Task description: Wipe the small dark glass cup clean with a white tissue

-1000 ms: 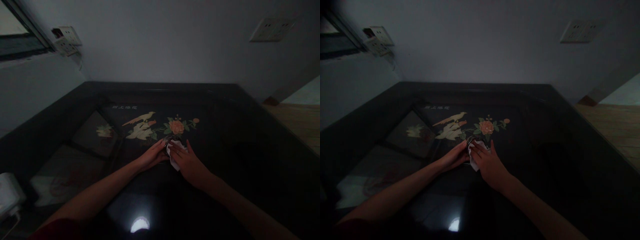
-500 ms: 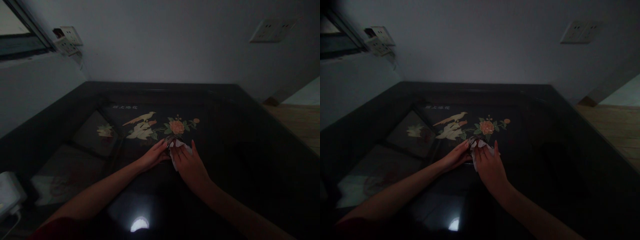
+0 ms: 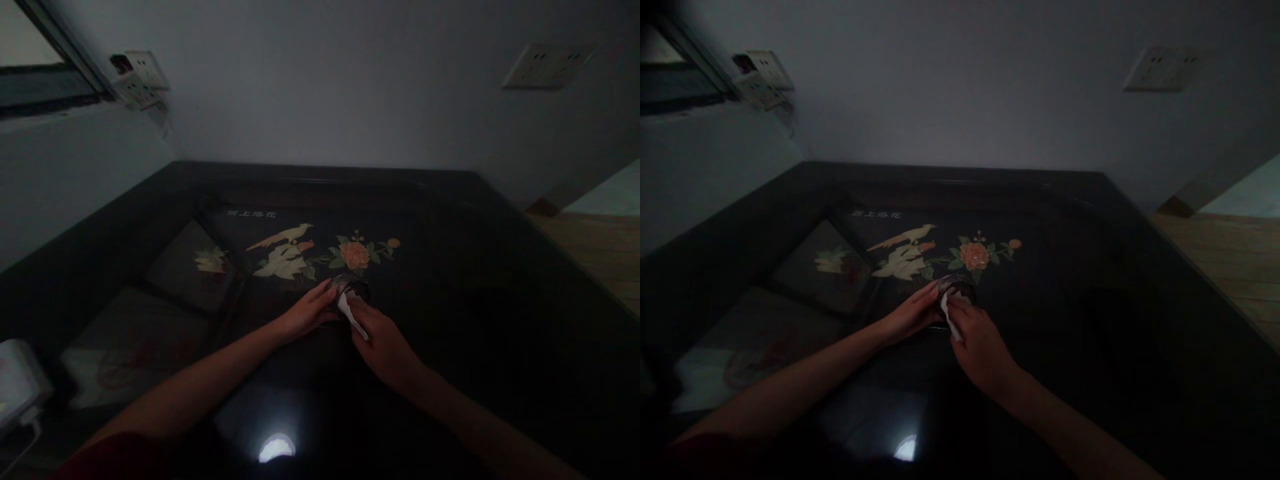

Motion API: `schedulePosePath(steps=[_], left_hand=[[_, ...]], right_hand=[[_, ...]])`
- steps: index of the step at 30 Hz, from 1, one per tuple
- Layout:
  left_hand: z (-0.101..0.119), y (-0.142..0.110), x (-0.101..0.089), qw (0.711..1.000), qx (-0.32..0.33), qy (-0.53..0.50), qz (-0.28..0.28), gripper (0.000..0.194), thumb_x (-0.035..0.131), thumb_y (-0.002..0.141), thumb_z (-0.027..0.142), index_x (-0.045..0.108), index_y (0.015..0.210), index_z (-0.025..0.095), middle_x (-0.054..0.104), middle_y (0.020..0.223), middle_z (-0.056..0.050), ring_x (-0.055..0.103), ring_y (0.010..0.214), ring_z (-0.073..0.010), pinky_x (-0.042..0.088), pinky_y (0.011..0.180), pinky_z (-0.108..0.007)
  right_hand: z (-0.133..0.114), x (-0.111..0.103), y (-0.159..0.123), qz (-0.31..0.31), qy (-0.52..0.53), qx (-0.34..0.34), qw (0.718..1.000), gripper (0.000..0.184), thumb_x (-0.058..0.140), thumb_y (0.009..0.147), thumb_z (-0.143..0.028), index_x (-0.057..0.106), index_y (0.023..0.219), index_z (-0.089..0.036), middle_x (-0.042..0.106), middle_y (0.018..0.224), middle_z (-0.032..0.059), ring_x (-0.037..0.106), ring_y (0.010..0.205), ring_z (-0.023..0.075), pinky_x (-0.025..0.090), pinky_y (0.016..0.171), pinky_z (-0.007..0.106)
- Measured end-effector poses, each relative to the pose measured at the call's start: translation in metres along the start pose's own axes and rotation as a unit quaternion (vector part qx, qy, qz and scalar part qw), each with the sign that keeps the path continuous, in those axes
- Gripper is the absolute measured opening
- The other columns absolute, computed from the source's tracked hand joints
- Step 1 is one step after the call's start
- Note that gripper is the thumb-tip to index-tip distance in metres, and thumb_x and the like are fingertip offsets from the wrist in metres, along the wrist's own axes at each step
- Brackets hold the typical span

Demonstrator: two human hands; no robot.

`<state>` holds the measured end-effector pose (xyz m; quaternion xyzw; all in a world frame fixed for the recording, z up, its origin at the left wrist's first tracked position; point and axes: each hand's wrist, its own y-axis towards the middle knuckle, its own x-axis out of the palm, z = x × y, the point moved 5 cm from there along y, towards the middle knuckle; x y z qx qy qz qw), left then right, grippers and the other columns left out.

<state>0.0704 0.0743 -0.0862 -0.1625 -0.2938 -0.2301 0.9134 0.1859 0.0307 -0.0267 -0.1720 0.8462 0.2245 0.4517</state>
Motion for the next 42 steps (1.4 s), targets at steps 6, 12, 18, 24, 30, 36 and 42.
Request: schedulePosePath(steps=[6, 12, 18, 24, 30, 36, 42], left_hand=[[0.001, 0.000, 0.001, 0.999, -0.010, -0.029, 0.011, 0.031, 0.065, 0.080, 0.036, 0.062, 0.106, 0.020, 0.064, 0.102, -0.005, 0.059, 0.090, -0.0164, 0.045, 0.079, -0.028], [0.002, -0.001, 0.004, 1.000, -0.006, -0.017, -0.003, 0.035, 0.063, 0.082, 0.036, 0.060, 0.114, 0.022, 0.061, 0.117, -0.009, 0.057, 0.101, -0.0192, 0.045, 0.080, -0.029], [0.003, -0.001, 0.006, 1.000, -0.012, -0.012, 0.008, 0.038, 0.064, 0.080, 0.038, 0.060, 0.114, 0.021, 0.060, 0.118, -0.009, 0.058, 0.099, -0.0193, 0.045, 0.082, -0.031], [0.002, -0.001, 0.005, 1.000, -0.013, -0.022, 0.006, 0.039, 0.066, 0.079, 0.037, 0.059, 0.114, 0.020, 0.062, 0.112, -0.010, 0.059, 0.095, -0.0176, 0.046, 0.080, -0.029], [0.002, 0.000, 0.002, 0.999, -0.019, -0.024, 0.013, 0.037, 0.068, 0.078, 0.037, 0.060, 0.109, 0.018, 0.065, 0.106, -0.009, 0.060, 0.093, -0.0187, 0.047, 0.083, -0.033], [0.001, 0.001, 0.001, 0.999, -0.016, -0.038, 0.012, 0.032, 0.066, 0.080, 0.035, 0.061, 0.107, 0.019, 0.065, 0.103, -0.007, 0.060, 0.090, -0.0170, 0.047, 0.080, -0.029], [0.000, 0.001, 0.001, 1.000, -0.006, -0.025, -0.007, 0.034, 0.062, 0.082, 0.037, 0.060, 0.113, 0.021, 0.062, 0.114, -0.009, 0.058, 0.101, -0.0191, 0.046, 0.083, -0.031]], right_hand=[[0.002, 0.013, -0.005, 0.007, -0.048, -0.037, 0.998, 0.054, 0.038, 0.074, 0.003, 0.053, 0.125, -0.009, 0.058, 0.128, 0.0162, 0.050, 0.124, 0.0233, 0.043, 0.102, 0.041], [0.003, 0.016, -0.001, -0.004, -0.222, -0.038, 0.974, 0.048, 0.037, 0.084, 0.000, 0.052, 0.129, -0.010, 0.053, 0.135, 0.0155, 0.046, 0.126, 0.0285, 0.035, 0.105, 0.055], [-0.004, 0.010, -0.002, 0.033, -0.284, -0.037, 0.957, 0.045, 0.036, 0.087, -0.002, 0.049, 0.130, -0.003, 0.055, 0.131, 0.0199, 0.055, 0.116, 0.0308, 0.038, 0.101, 0.058], [-0.009, 0.004, -0.003, 0.017, -0.210, -0.034, 0.977, 0.044, 0.038, 0.085, -0.002, 0.053, 0.126, -0.008, 0.061, 0.124, 0.0164, 0.056, 0.117, 0.0268, 0.039, 0.102, 0.053], [-0.005, 0.006, -0.004, -0.007, -0.071, 0.001, 0.997, 0.051, 0.041, 0.079, -0.002, 0.052, 0.127, -0.013, 0.064, 0.121, 0.0136, 0.059, 0.113, 0.0229, 0.034, 0.106, 0.054], [-0.004, 0.019, -0.004, -0.020, -0.120, -0.028, 0.992, 0.050, 0.034, 0.083, 0.000, 0.046, 0.131, -0.007, 0.054, 0.133, 0.0190, 0.044, 0.129, 0.0256, 0.029, 0.107, 0.058], [0.003, 0.019, -0.001, -0.012, -0.203, -0.036, 0.978, 0.046, 0.034, 0.087, -0.002, 0.049, 0.130, -0.010, 0.050, 0.138, 0.0158, 0.039, 0.132, 0.0291, 0.029, 0.105, 0.062]])
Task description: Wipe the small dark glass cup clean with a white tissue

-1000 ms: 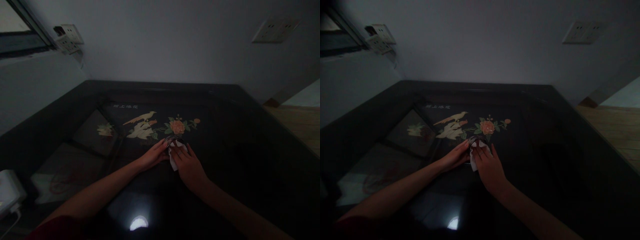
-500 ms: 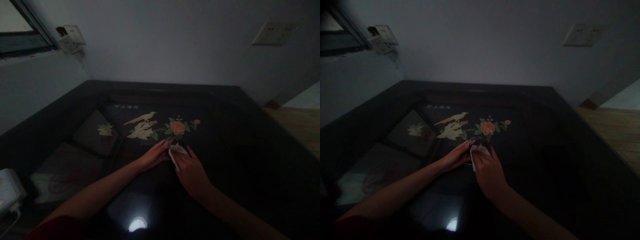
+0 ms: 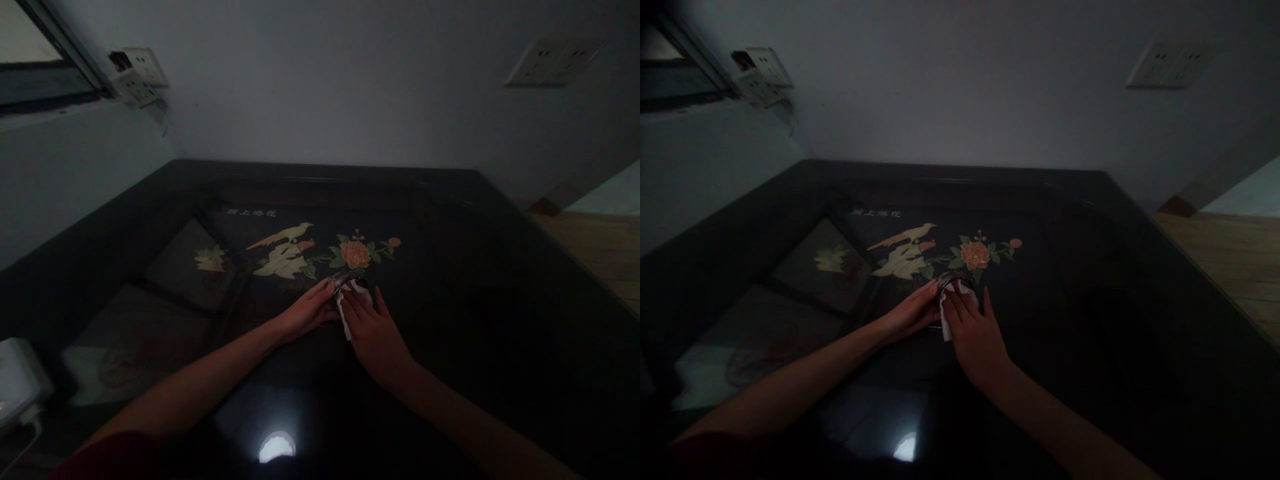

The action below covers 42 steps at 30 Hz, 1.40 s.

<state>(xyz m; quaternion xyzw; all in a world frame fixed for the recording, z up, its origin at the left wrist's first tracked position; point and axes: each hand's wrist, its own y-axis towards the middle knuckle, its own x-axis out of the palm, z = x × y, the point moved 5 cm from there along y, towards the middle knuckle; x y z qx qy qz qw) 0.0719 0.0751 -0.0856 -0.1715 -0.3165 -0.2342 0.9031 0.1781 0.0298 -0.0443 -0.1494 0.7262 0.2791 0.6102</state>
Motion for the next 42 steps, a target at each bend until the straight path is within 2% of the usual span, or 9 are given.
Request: schedulePosePath(steps=[5, 12, 21, 25, 28, 30, 34, 38, 42], left_hand=[[0.001, -0.002, 0.003, 1.000, 0.001, 0.008, -0.002, 0.034, 0.062, 0.083, 0.037, 0.060, 0.114, 0.023, 0.060, 0.120, -0.009, 0.058, 0.105, -0.0206, 0.047, 0.082, -0.030], [0.001, -0.002, 0.003, 1.000, 0.000, 0.012, 0.012, 0.037, 0.062, 0.082, 0.037, 0.060, 0.115, 0.021, 0.061, 0.119, -0.010, 0.059, 0.100, -0.0195, 0.046, 0.081, -0.030], [0.001, -0.001, 0.001, 1.000, -0.003, 0.004, 0.003, 0.034, 0.065, 0.081, 0.035, 0.060, 0.111, 0.019, 0.065, 0.110, -0.009, 0.061, 0.095, -0.0179, 0.046, 0.082, -0.029], [0.002, -0.002, 0.001, 1.000, -0.003, 0.005, 0.007, 0.033, 0.064, 0.081, 0.036, 0.060, 0.110, 0.019, 0.065, 0.108, -0.009, 0.061, 0.096, -0.0195, 0.046, 0.084, -0.031], [0.002, -0.001, 0.000, 1.000, 0.002, 0.001, 0.012, 0.032, 0.063, 0.081, 0.036, 0.060, 0.108, 0.018, 0.066, 0.107, -0.009, 0.061, 0.095, -0.0196, 0.046, 0.085, -0.033], [0.001, -0.001, -0.001, 1.000, 0.003, 0.001, 0.017, 0.032, 0.063, 0.082, 0.036, 0.060, 0.108, 0.019, 0.065, 0.107, -0.008, 0.061, 0.096, -0.0193, 0.045, 0.086, -0.032], [-0.001, 0.000, -0.003, 1.000, 0.005, 0.006, 0.012, 0.033, 0.063, 0.082, 0.036, 0.059, 0.111, 0.021, 0.065, 0.109, -0.007, 0.061, 0.096, -0.0185, 0.045, 0.085, -0.031], [-0.001, -0.001, -0.002, 1.000, 0.001, 0.012, 0.014, 0.036, 0.063, 0.081, 0.037, 0.058, 0.115, 0.023, 0.061, 0.118, -0.008, 0.058, 0.103, -0.0194, 0.045, 0.084, -0.030], [0.000, -0.001, 0.002, 1.000, 0.001, 0.012, 0.017, 0.039, 0.064, 0.081, 0.037, 0.058, 0.116, 0.023, 0.059, 0.122, -0.008, 0.057, 0.106, -0.0206, 0.045, 0.083, -0.030]], right_hand=[[0.000, -0.007, 0.001, 0.026, -0.054, 0.000, 0.998, 0.046, 0.036, 0.088, -0.003, 0.047, 0.132, -0.010, 0.054, 0.133, 0.0173, 0.050, 0.121, 0.0304, 0.028, 0.105, 0.064], [-0.006, -0.014, -0.002, 0.040, -0.073, 0.016, 0.996, 0.046, 0.035, 0.087, -0.001, 0.048, 0.131, -0.007, 0.054, 0.132, 0.0205, 0.052, 0.120, 0.0307, 0.033, 0.101, 0.063], [0.002, -0.024, 0.003, -0.017, 0.116, 0.033, 0.993, 0.044, 0.047, 0.079, -0.004, 0.058, 0.120, -0.013, 0.068, 0.115, 0.0116, 0.061, 0.109, 0.0216, 0.047, 0.094, 0.037], [0.003, -0.018, 0.001, 0.001, 0.204, 0.042, 0.978, 0.047, 0.044, 0.078, -0.004, 0.054, 0.123, -0.014, 0.063, 0.122, 0.0122, 0.057, 0.114, 0.0208, 0.049, 0.094, 0.035], [-0.001, -0.012, 0.000, 0.000, 0.237, 0.032, 0.971, 0.050, 0.041, 0.078, -0.003, 0.049, 0.127, -0.009, 0.056, 0.130, 0.0152, 0.048, 0.125, 0.0211, 0.042, 0.104, 0.037], [-0.004, -0.009, 0.000, -0.004, 0.222, 0.020, 0.975, 0.054, 0.041, 0.076, -0.002, 0.045, 0.130, -0.005, 0.051, 0.135, 0.0169, 0.041, 0.131, 0.0223, 0.037, 0.108, 0.038], [-0.006, -0.005, 0.001, -0.004, 0.101, 0.001, 0.995, 0.055, 0.042, 0.078, -0.002, 0.042, 0.133, -0.003, 0.049, 0.136, 0.0193, 0.033, 0.135, 0.0274, 0.038, 0.106, 0.047], [-0.005, -0.003, 0.001, 0.018, -0.017, -0.003, 1.000, 0.045, 0.038, 0.085, -0.003, 0.047, 0.129, -0.006, 0.051, 0.135, 0.0185, 0.038, 0.131, 0.0295, 0.037, 0.105, 0.053], [-0.005, -0.004, 0.002, 0.026, -0.072, 0.007, 0.997, 0.045, 0.035, 0.087, -0.002, 0.048, 0.129, -0.006, 0.053, 0.134, 0.0195, 0.046, 0.125, 0.0311, 0.036, 0.102, 0.058]])
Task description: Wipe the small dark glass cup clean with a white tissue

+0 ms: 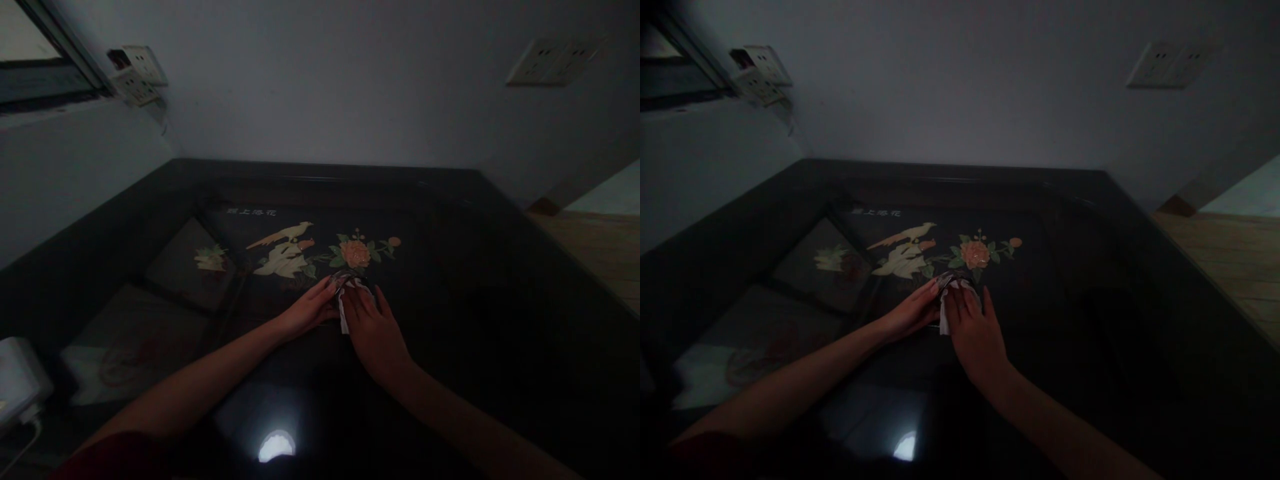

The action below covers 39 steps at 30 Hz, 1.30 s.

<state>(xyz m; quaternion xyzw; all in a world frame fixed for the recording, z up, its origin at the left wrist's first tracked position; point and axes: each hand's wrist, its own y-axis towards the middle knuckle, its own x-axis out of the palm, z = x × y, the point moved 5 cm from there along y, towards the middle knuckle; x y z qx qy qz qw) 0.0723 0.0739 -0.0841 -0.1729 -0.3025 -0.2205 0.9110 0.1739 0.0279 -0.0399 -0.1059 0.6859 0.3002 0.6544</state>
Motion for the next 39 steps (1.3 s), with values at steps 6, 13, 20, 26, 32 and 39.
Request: schedulePosePath(steps=[6, 13, 20, 26, 32, 39], left_hand=[[-0.002, 0.001, 0.000, 1.000, 0.000, -0.002, 0.003, 0.037, 0.065, 0.080, 0.038, 0.059, 0.113, 0.023, 0.060, 0.120, -0.007, 0.057, 0.104, -0.0193, 0.044, 0.082, -0.028], [-0.001, 0.001, 0.003, 1.000, 0.002, -0.001, -0.015, 0.034, 0.065, 0.080, 0.035, 0.060, 0.111, 0.022, 0.063, 0.114, -0.007, 0.058, 0.103, -0.0187, 0.041, 0.088, -0.030], [0.002, -0.003, 0.004, 0.999, 0.001, 0.031, -0.021, 0.037, 0.068, 0.078, 0.037, 0.061, 0.111, 0.021, 0.062, 0.113, -0.008, 0.057, 0.100, -0.0191, 0.044, 0.082, -0.029], [0.001, -0.001, 0.000, 1.000, 0.003, 0.022, -0.016, 0.036, 0.067, 0.078, 0.035, 0.062, 0.111, 0.020, 0.061, 0.113, -0.008, 0.056, 0.101, -0.0190, 0.044, 0.084, -0.029], [-0.001, 0.002, -0.004, 1.000, -0.001, -0.011, -0.006, 0.036, 0.066, 0.080, 0.037, 0.060, 0.111, 0.020, 0.063, 0.110, -0.009, 0.057, 0.100, -0.0197, 0.045, 0.086, -0.032], [0.000, 0.000, 0.001, 1.000, 0.006, 0.008, -0.012, 0.040, 0.065, 0.079, 0.039, 0.058, 0.115, 0.022, 0.060, 0.117, -0.009, 0.057, 0.103, -0.0210, 0.045, 0.083, -0.032]], right_hand=[[-0.003, -0.007, 0.001, 0.002, -0.029, 0.011, 1.000, 0.045, 0.036, 0.085, 0.000, 0.050, 0.128, -0.003, 0.054, 0.131, 0.0222, 0.052, 0.119, 0.0319, 0.041, 0.100, 0.057], [-0.009, -0.012, -0.002, -0.008, -0.043, 0.018, 0.999, 0.043, 0.039, 0.085, -0.003, 0.052, 0.126, -0.001, 0.056, 0.128, 0.0236, 0.054, 0.116, 0.0315, 0.043, 0.099, 0.049], [-0.005, -0.022, 0.001, -0.026, 0.041, 0.014, 0.999, 0.032, 0.048, 0.085, -0.009, 0.063, 0.113, -0.007, 0.067, 0.113, 0.0179, 0.058, 0.110, 0.0294, 0.043, 0.100, 0.048], [0.009, -0.030, 0.004, -0.058, 0.231, 0.076, 0.968, 0.022, 0.052, 0.085, -0.016, 0.066, 0.101, -0.010, 0.069, 0.102, 0.0134, 0.064, 0.097, 0.0240, 0.051, 0.091, 0.038], [0.005, -0.013, 0.002, -0.007, 0.264, 0.022, 0.964, 0.035, 0.037, 0.091, -0.013, 0.055, 0.120, -0.008, 0.062, 0.120, 0.0168, 0.055, 0.116, 0.0233, 0.046, 0.097, 0.039], [0.003, -0.003, -0.001, -0.006, 0.035, 0.009, 0.999, 0.045, 0.035, 0.087, -0.003, 0.049, 0.130, -0.006, 0.055, 0.131, 0.0193, 0.045, 0.126, 0.0310, 0.038, 0.102, 0.054]])
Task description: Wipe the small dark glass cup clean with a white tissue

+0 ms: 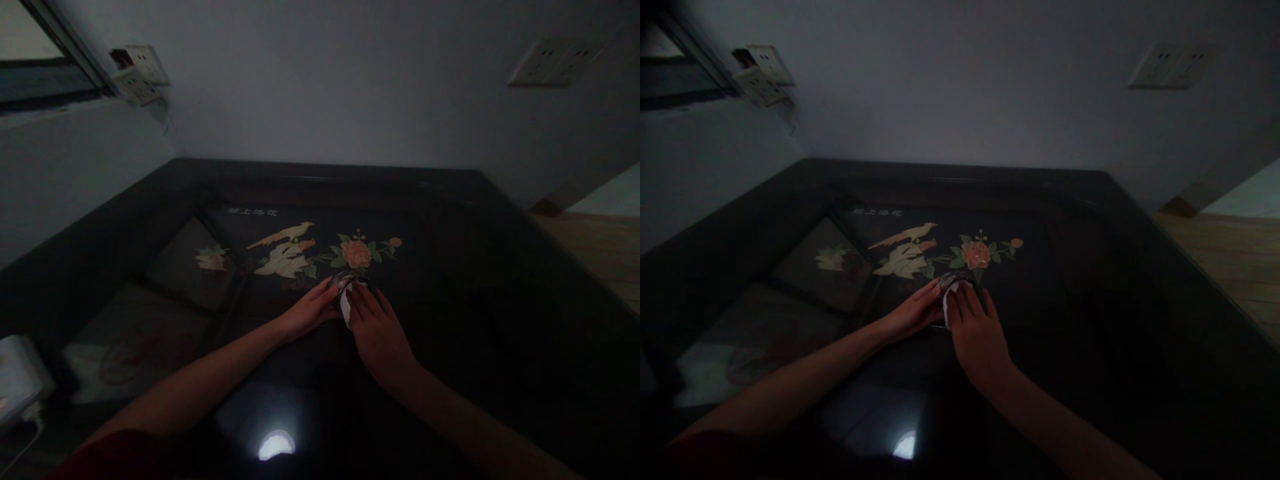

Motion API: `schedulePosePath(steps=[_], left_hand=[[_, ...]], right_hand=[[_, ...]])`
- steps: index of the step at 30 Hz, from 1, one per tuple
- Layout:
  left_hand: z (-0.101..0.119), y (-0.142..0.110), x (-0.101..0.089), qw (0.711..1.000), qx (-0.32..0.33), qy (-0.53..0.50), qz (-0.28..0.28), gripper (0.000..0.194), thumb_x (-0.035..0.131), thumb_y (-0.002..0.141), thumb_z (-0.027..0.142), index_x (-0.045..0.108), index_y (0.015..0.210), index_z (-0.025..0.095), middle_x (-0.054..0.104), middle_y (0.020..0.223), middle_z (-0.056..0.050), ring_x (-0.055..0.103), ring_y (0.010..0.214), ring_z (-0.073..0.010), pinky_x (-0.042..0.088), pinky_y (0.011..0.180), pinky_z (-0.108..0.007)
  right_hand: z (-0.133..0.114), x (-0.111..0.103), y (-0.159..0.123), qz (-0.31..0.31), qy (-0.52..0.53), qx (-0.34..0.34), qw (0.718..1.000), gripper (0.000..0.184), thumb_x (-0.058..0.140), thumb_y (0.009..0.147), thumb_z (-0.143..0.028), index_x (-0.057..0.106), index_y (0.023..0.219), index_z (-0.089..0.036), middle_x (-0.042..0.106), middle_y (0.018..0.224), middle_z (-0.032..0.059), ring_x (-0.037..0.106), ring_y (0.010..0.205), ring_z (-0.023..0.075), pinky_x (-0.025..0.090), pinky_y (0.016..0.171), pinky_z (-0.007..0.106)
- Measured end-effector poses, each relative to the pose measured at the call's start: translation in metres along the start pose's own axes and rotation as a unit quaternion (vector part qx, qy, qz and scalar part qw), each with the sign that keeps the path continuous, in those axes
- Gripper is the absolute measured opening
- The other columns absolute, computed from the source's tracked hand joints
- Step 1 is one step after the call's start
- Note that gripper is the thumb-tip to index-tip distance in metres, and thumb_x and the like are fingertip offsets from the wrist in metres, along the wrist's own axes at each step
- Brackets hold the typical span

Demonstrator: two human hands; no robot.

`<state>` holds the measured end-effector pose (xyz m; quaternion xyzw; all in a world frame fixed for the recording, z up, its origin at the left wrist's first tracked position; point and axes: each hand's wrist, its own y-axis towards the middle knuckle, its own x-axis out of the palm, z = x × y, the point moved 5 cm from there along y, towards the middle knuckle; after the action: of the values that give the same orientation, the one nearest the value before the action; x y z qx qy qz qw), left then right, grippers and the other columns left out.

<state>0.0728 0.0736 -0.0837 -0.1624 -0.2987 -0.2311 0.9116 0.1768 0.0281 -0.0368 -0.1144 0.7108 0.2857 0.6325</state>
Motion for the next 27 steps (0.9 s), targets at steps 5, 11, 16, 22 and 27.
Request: schedulePosePath(steps=[5, 11, 16, 22, 27], left_hand=[[0.000, -0.001, 0.003, 1.000, 0.005, 0.018, 0.003, 0.041, 0.065, 0.079, 0.040, 0.058, 0.116, 0.023, 0.058, 0.121, -0.009, 0.055, 0.109, -0.0230, 0.045, 0.086, -0.033], [0.000, 0.000, 0.002, 0.999, 0.005, 0.031, 0.009, 0.044, 0.066, 0.077, 0.042, 0.058, 0.115, 0.022, 0.059, 0.119, -0.009, 0.055, 0.108, -0.0234, 0.045, 0.085, -0.035], [0.000, -0.001, 0.001, 0.999, 0.002, 0.048, -0.001, 0.042, 0.066, 0.078, 0.040, 0.059, 0.115, 0.021, 0.060, 0.112, -0.008, 0.056, 0.101, -0.0196, 0.045, 0.083, -0.031], [-0.002, -0.001, -0.002, 0.999, -0.002, 0.039, 0.011, 0.040, 0.067, 0.078, 0.038, 0.059, 0.114, 0.022, 0.058, 0.118, -0.008, 0.054, 0.103, -0.0201, 0.044, 0.083, -0.031], [0.000, -0.001, -0.002, 1.000, -0.003, 0.008, 0.010, 0.039, 0.066, 0.079, 0.040, 0.059, 0.113, 0.021, 0.059, 0.117, -0.009, 0.054, 0.104, -0.0214, 0.046, 0.083, -0.032]], right_hand=[[-0.005, -0.003, -0.001, 0.009, -0.066, -0.002, 0.998, 0.045, 0.034, 0.087, -0.002, 0.048, 0.130, -0.001, 0.055, 0.130, 0.0232, 0.049, 0.123, 0.0324, 0.041, 0.098, 0.054], [-0.008, -0.009, -0.001, 0.015, -0.092, 0.004, 0.996, 0.042, 0.036, 0.086, -0.002, 0.053, 0.125, -0.001, 0.059, 0.124, 0.0233, 0.055, 0.115, 0.0314, 0.044, 0.097, 0.050], [-0.007, -0.015, 0.001, -0.001, -0.067, 0.000, 0.998, 0.038, 0.041, 0.084, -0.001, 0.061, 0.117, -0.003, 0.065, 0.115, 0.0202, 0.058, 0.108, 0.0296, 0.045, 0.096, 0.044], [0.005, -0.020, 0.005, -0.052, 0.120, 0.060, 0.990, 0.028, 0.044, 0.082, -0.003, 0.069, 0.095, -0.010, 0.070, 0.099, 0.0149, 0.060, 0.104, 0.0254, 0.040, 0.100, 0.044], [0.009, -0.013, 0.003, -0.040, 0.252, 0.086, 0.963, 0.036, 0.037, 0.088, -0.009, 0.061, 0.115, -0.010, 0.066, 0.113, 0.0145, 0.057, 0.111, 0.0227, 0.040, 0.101, 0.044]])
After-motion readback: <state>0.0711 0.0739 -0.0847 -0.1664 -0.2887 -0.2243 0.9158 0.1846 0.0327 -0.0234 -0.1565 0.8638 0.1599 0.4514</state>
